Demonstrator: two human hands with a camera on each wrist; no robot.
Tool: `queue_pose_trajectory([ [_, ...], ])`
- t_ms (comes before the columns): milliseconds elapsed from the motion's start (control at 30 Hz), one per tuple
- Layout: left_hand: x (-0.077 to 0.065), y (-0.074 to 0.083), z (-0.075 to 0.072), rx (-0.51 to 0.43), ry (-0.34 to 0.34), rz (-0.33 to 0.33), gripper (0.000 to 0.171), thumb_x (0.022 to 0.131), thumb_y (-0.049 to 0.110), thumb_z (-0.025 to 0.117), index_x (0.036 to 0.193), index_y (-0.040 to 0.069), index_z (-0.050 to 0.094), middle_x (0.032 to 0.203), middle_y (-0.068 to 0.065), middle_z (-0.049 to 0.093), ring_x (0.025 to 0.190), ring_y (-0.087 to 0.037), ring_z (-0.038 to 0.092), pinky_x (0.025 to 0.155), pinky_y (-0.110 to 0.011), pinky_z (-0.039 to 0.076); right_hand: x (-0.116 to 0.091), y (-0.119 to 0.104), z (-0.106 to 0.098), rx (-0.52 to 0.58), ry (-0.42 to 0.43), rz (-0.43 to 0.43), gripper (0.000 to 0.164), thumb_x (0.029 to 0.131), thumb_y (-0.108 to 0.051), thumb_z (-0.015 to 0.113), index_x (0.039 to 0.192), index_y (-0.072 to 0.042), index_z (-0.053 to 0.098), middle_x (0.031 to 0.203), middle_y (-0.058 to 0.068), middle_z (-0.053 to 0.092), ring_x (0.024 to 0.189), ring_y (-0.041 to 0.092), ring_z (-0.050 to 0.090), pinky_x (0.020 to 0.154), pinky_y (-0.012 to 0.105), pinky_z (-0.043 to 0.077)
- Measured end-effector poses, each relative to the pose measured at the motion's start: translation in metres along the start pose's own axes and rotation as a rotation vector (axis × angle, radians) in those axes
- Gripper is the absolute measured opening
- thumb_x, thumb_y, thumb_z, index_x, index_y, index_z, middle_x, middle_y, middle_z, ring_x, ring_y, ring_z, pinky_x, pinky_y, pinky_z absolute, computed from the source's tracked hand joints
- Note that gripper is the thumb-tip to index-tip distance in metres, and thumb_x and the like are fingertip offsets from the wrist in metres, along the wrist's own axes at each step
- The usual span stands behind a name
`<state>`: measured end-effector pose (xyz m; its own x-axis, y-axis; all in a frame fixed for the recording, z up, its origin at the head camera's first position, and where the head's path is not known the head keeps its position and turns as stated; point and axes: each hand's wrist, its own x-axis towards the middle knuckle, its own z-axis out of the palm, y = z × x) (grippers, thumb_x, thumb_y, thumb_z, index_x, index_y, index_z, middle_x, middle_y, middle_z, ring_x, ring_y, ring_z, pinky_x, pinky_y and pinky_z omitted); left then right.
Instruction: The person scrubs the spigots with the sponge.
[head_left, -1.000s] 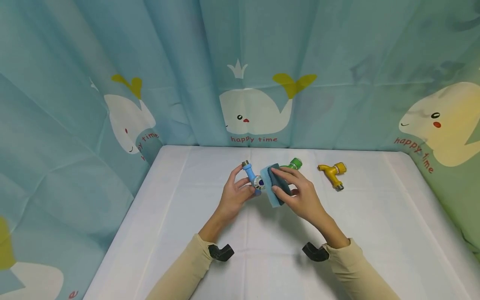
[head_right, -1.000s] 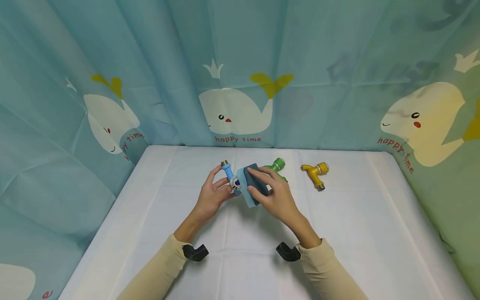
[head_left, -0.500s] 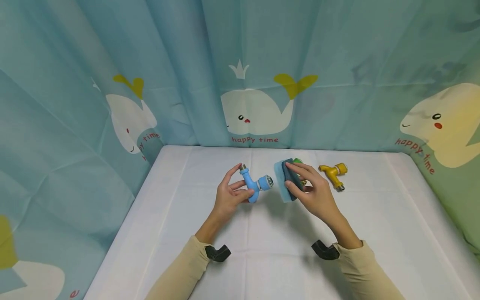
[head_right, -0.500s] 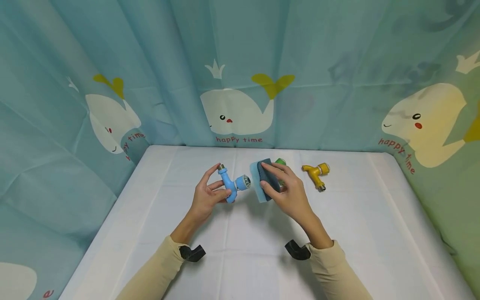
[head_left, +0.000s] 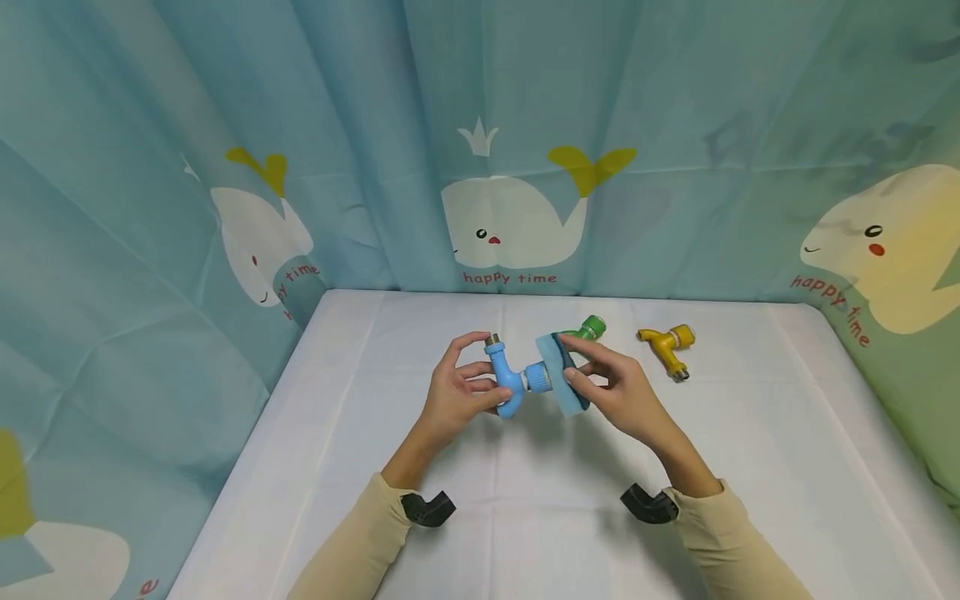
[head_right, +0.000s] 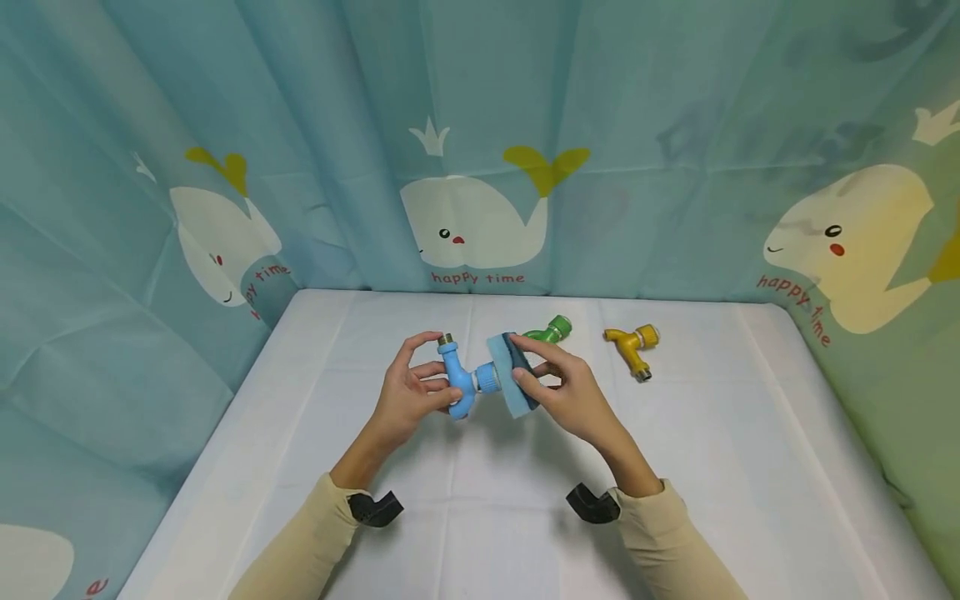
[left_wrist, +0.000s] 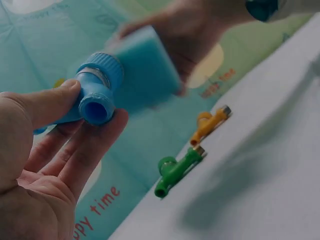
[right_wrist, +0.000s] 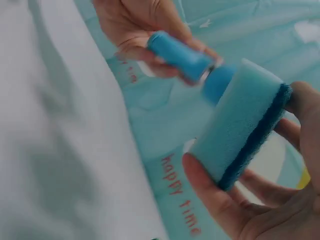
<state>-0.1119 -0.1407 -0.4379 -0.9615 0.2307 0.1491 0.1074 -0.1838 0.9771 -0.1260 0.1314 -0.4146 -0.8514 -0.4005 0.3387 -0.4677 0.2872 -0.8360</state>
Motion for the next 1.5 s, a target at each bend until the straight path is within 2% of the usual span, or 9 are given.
queue_pose_trajectory([
  [100,-0.001,0.001,-0.001,-0.015,0.002,0.002,0.081,0.085,-0.014,0.076,0.152,0.013,0.039,0.112,-0.027,0.072,0.087,-0.023,0.076,0.066,-0.043,0.064,-0.002,0.005,-0.002,0.081,0.012,0.066,0.048,0.100,-0.006,0.066,0.147,-0.011,0.057,0.146,0.013,0.057,0.103,0.013,0.069,0.080,0.023,0.058],
  [233,0.000,0.001,-0.002,0.013,-0.003,0.007,0.080,0.086,-0.010,0.077,0.153,0.012,0.039,0.115,-0.030,0.070,0.092,-0.024,0.076,0.070,-0.045,0.064,0.000,0.002,-0.004,0.140,-0.007,0.058,0.048,0.101,-0.006,0.065,0.148,-0.009,0.057,0.146,0.016,0.057,0.107,0.014,0.068,0.083,0.023,0.057],
  [333,-0.001,0.000,-0.003,0.033,0.003,0.003,0.080,0.085,-0.010,0.078,0.153,0.012,0.040,0.117,-0.031,0.070,0.093,-0.024,0.076,0.069,-0.046,0.064,0.004,0.001,-0.005,0.060,-0.067,0.026,0.048,0.100,-0.008,0.068,0.147,-0.011,0.058,0.143,0.016,0.059,0.099,0.021,0.070,0.072,0.027,0.058],
  [433,-0.001,-0.003,-0.004,0.042,0.015,-0.006,0.081,0.085,-0.011,0.078,0.153,0.010,0.039,0.118,-0.030,0.069,0.092,-0.022,0.076,0.069,-0.045,0.064,0.007,0.002,-0.006,-0.033,-0.055,0.018,0.048,0.098,-0.010,0.071,0.144,-0.016,0.062,0.138,0.012,0.063,0.096,0.023,0.070,0.067,0.028,0.058],
  [700,0.001,-0.002,-0.004,-0.157,0.040,-0.021,0.083,0.088,-0.016,0.070,0.156,0.015,0.033,0.122,-0.034,0.066,0.087,-0.024,0.077,0.068,-0.041,0.064,0.010,0.001,-0.003,0.059,-0.054,0.047,0.049,0.100,-0.009,0.067,0.148,-0.014,0.057,0.145,0.011,0.059,0.100,0.019,0.068,0.077,0.024,0.056],
  [900,0.001,-0.004,-0.005,-0.081,0.052,-0.014,0.084,0.088,-0.013,0.073,0.157,0.013,0.033,0.123,-0.033,0.066,0.088,-0.025,0.077,0.068,-0.042,0.064,0.014,-0.003,-0.004,0.041,-0.025,0.009,0.048,0.099,-0.009,0.068,0.146,-0.014,0.059,0.144,0.013,0.059,0.101,0.026,0.068,0.071,0.027,0.057],
  [1100,0.003,-0.007,-0.005,-0.053,0.126,-0.015,0.082,0.086,-0.012,0.075,0.154,0.017,0.039,0.120,-0.029,0.069,0.085,-0.024,0.077,0.067,-0.043,0.064,0.021,-0.004,-0.005,-0.175,0.013,-0.036,0.047,0.094,-0.012,0.077,0.139,-0.015,0.066,0.136,0.011,0.063,0.107,0.026,0.064,0.079,0.046,0.059],
  [1233,0.006,-0.009,-0.003,0.011,0.114,0.030,0.081,0.085,-0.007,0.080,0.153,0.016,0.043,0.122,-0.027,0.069,0.085,-0.026,0.077,0.069,-0.045,0.064,0.024,-0.013,0.005,-0.257,0.073,-0.119,0.047,0.091,-0.016,0.080,0.137,-0.017,0.068,0.137,0.014,0.061,0.111,0.032,0.063,0.079,0.052,0.059],
  [1500,0.006,-0.007,0.007,0.091,0.146,0.138,0.072,0.083,-0.009,0.080,0.145,0.018,0.054,0.116,-0.024,0.072,0.089,-0.029,0.077,0.065,-0.042,0.064,0.019,-0.019,0.034,-0.573,0.148,-0.265,0.047,0.087,-0.029,0.083,0.132,-0.019,0.072,0.138,0.023,0.055,0.095,0.034,0.064,0.056,0.043,0.058],
])
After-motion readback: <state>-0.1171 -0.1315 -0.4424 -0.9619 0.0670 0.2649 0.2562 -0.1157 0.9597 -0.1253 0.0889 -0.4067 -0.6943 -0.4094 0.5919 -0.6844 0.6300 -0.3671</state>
